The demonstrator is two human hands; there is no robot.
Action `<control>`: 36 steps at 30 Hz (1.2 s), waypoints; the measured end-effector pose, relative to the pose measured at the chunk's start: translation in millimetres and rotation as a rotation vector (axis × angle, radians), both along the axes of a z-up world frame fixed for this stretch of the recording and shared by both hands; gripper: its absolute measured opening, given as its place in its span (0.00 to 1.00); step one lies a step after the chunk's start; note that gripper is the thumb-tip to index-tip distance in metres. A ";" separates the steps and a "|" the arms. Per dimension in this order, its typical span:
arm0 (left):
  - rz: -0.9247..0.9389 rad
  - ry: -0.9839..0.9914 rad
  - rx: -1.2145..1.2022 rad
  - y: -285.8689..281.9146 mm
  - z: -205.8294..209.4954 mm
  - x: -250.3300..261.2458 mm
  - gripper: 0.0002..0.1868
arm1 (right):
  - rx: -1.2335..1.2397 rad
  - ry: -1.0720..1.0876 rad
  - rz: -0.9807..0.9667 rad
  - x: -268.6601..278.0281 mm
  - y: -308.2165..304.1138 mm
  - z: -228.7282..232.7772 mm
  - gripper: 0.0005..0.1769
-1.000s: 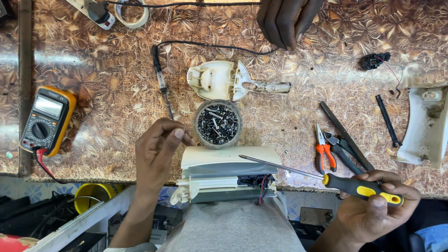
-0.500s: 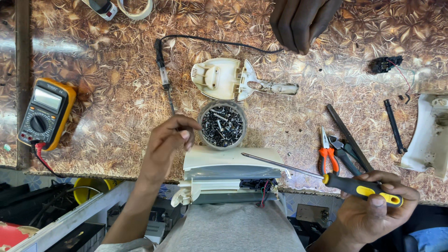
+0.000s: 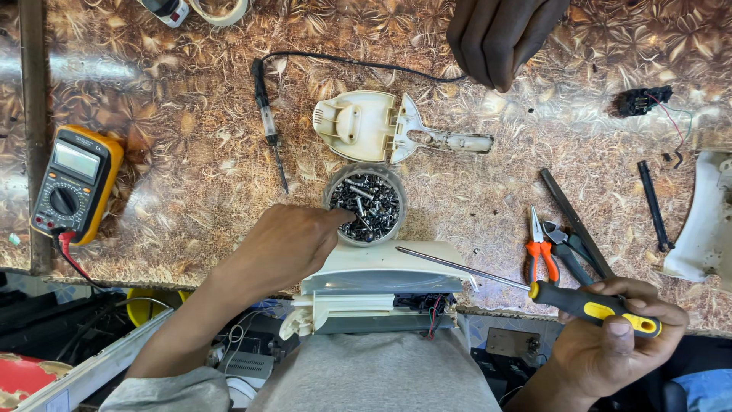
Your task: The person selects a screw from a container and uses a screwdriver to tighten it into a disassembled white plastic appliance housing. They continue to adjust internal components and wires within the housing while working at a cluttered workbench.
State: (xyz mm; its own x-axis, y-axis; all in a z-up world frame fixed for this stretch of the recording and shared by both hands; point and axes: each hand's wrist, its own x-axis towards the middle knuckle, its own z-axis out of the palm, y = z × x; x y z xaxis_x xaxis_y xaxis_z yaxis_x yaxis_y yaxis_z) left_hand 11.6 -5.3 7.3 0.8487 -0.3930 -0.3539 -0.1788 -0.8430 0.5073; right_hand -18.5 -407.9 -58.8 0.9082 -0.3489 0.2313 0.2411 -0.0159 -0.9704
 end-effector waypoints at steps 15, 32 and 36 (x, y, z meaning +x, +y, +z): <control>-0.072 0.048 0.000 5.3 6.6 6.3 0.22 | 0.068 -0.014 0.056 2.7 14.4 -3.2 0.21; -0.117 0.135 0.013 7.8 8.3 8.9 0.15 | 0.049 0.023 0.060 7.7 33.0 4.4 0.21; -0.075 0.045 0.014 12.8 9.5 7.4 0.16 | -0.075 -0.030 0.030 12.4 50.0 13.0 0.22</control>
